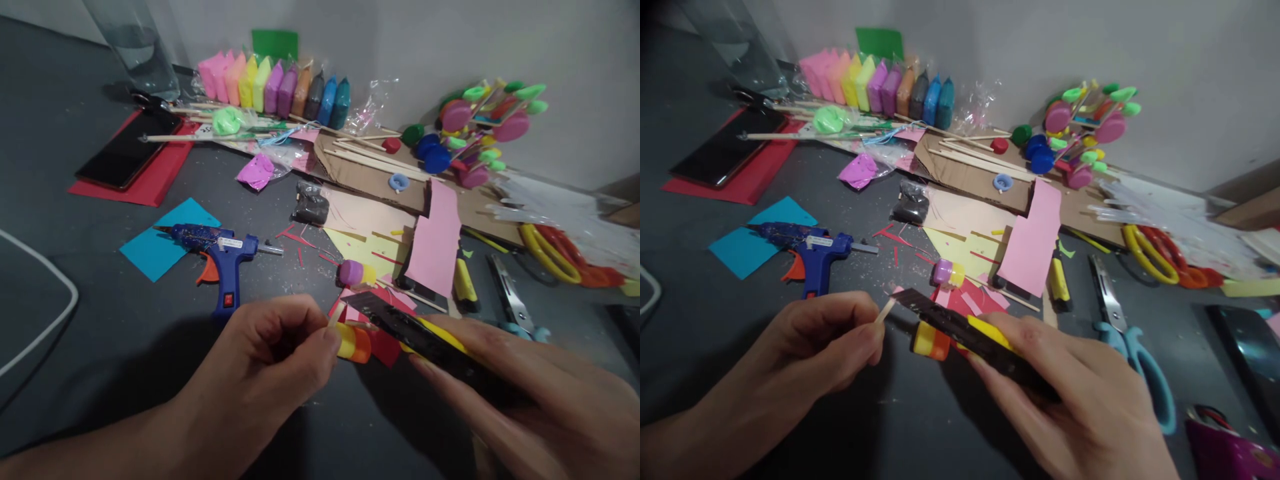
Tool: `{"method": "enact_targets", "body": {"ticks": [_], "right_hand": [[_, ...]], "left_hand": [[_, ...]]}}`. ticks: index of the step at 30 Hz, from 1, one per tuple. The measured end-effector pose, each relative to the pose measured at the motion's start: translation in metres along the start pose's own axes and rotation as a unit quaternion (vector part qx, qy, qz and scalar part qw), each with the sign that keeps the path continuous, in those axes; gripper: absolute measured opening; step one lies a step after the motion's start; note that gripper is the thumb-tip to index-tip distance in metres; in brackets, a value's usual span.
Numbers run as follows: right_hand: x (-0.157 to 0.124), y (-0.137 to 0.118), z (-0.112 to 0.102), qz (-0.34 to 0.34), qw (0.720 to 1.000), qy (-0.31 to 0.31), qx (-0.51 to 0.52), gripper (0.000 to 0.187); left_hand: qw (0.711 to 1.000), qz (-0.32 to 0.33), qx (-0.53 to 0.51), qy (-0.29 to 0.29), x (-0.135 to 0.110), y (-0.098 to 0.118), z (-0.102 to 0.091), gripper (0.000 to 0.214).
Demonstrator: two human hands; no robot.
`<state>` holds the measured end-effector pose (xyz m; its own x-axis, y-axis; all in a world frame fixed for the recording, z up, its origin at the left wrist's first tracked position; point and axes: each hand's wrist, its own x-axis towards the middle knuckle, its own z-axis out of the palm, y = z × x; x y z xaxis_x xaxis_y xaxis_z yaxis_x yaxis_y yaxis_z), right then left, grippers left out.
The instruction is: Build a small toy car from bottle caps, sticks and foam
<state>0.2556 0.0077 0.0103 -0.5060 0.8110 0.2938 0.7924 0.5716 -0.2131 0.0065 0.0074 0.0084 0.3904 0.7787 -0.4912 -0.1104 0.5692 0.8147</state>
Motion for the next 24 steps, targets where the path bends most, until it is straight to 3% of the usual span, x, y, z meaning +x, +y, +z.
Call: {"method": "enact_targets", "body": {"ticks": [6, 11, 19, 24], "right_hand": [[-0.0051, -0.0007, -0.0026, 0.008, 0.999, -0.019, 0.038, 0.009], [-0.0083, 0.0014, -0.0005, 0.047, 0.999, -0.007, 0.018, 0.021], [-0.0030, 0.0002, -0.0013, 0.003, 0.999, -0.014, 0.039, 0.009], [-0.0058, 0.0016, -0.0015, 0.010, 1.000, 0.006, 0.008, 0.017]], "left_hand": [[1.000, -0.004, -0.009, -0.003, 0.0017, 0.0014, 0.0009, 0.032], [1.000, -0.008, -0.013, -0.007, 0.0013, 0.0004, 0.0001, 0.033], [0.999, 0.004, -0.033, -0.008, 0.0009, -0.0002, 0.0005, 0.031], [1.000, 0.002, -0.023, -0.007, 0.0022, -0.0007, 0.0005, 0.032]]}}
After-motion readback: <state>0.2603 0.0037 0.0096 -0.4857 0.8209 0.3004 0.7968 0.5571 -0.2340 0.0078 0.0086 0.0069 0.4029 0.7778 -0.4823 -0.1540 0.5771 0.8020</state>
